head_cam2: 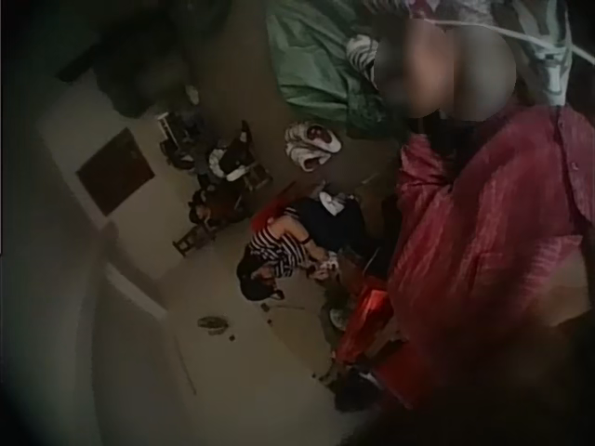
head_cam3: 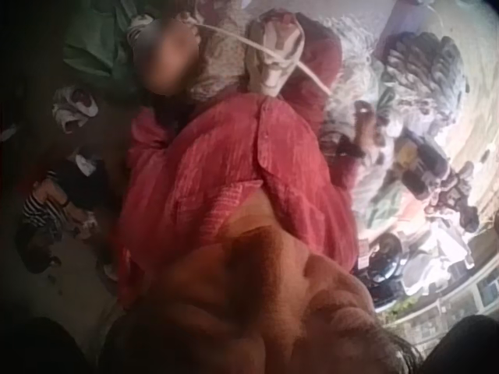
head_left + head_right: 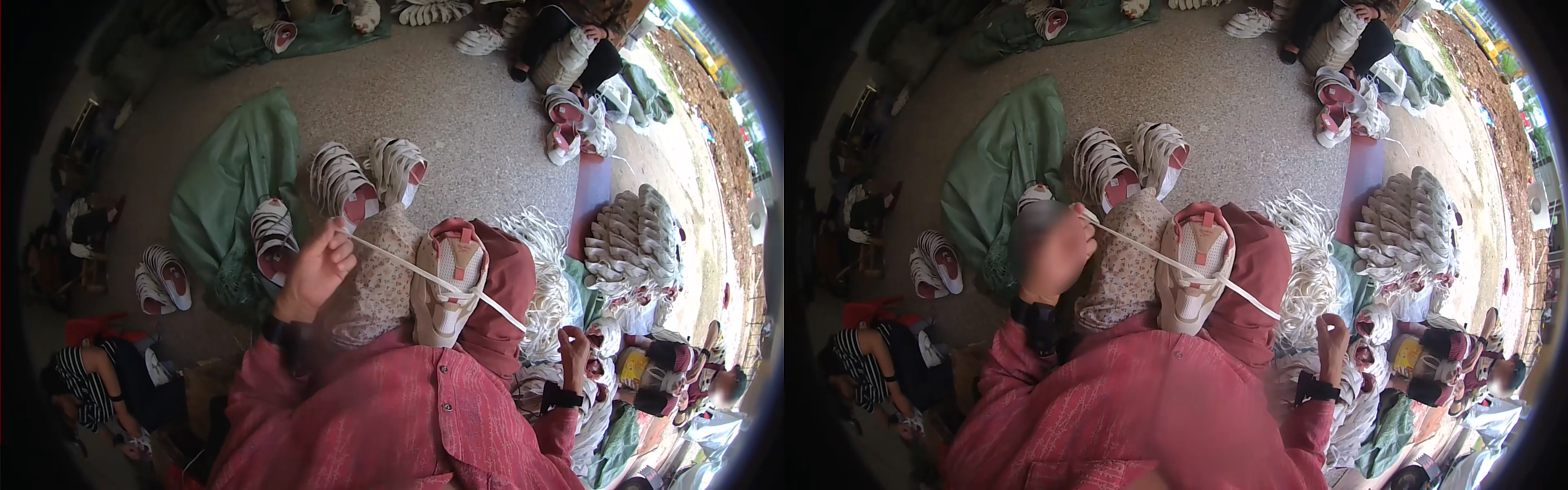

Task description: The person threads a white shoelace through the eyelets of a white sneaker held in their lap. They pull the laces tight and arrange them across the shoe opening. The person repeats this threading and tightening process for the duration of the clip.

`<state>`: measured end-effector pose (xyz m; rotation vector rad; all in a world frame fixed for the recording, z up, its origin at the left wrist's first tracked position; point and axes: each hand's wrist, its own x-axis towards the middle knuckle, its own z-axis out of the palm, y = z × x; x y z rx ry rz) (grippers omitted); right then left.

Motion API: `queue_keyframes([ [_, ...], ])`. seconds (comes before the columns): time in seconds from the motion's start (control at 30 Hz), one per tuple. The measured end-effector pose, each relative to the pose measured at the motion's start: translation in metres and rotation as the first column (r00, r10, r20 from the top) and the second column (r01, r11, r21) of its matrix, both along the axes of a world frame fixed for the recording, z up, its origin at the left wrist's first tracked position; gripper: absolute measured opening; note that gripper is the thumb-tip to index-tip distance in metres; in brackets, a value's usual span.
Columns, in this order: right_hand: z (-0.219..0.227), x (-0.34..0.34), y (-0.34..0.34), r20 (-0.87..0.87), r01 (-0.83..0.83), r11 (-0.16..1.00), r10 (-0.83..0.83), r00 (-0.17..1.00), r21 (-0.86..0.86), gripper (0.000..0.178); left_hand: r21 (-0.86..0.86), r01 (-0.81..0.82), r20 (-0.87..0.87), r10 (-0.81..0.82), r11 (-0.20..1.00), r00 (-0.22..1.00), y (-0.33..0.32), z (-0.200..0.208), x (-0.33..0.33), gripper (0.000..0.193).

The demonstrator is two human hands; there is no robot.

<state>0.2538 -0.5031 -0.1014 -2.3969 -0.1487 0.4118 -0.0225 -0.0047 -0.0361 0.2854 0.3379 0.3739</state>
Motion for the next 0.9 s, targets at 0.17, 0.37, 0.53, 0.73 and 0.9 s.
queue_keyframes([
  [0.17,0.012,0.007,0.050,0.265,-0.272,0.959,0.283,0.922,-0.081,0.017,0.318,-0.216,-0.073,0.250,0.923,0.965,0.081,0.022,-0.078,0.010],
  [0.37,0.034,-0.006,0.111,0.348,-0.444,0.889,0.386,0.855,0.106,0.013,0.182,-0.492,0.042,0.493,0.852,0.869,0.153,0.028,-0.181,0.018],
  [0.53,0.051,-0.014,0.146,0.481,-0.568,0.814,0.453,0.751,0.119,0.011,0.094,-0.540,0.062,0.537,0.836,0.841,0.179,0.023,-0.237,0.022],
  [0.73,0.095,-0.044,0.198,0.169,-0.644,0.712,0.624,0.763,0.279,0.011,0.718,-0.044,-0.400,0.464,0.694,0.790,0.080,0.036,-0.095,0.029],
  [0.9,0.097,-0.068,0.234,-0.008,-0.676,0.649,0.723,0.691,0.349,0.016,0.968,0.233,-0.201,0.266,-0.094,0.943,-0.004,-0.002,0.018,0.022],
])
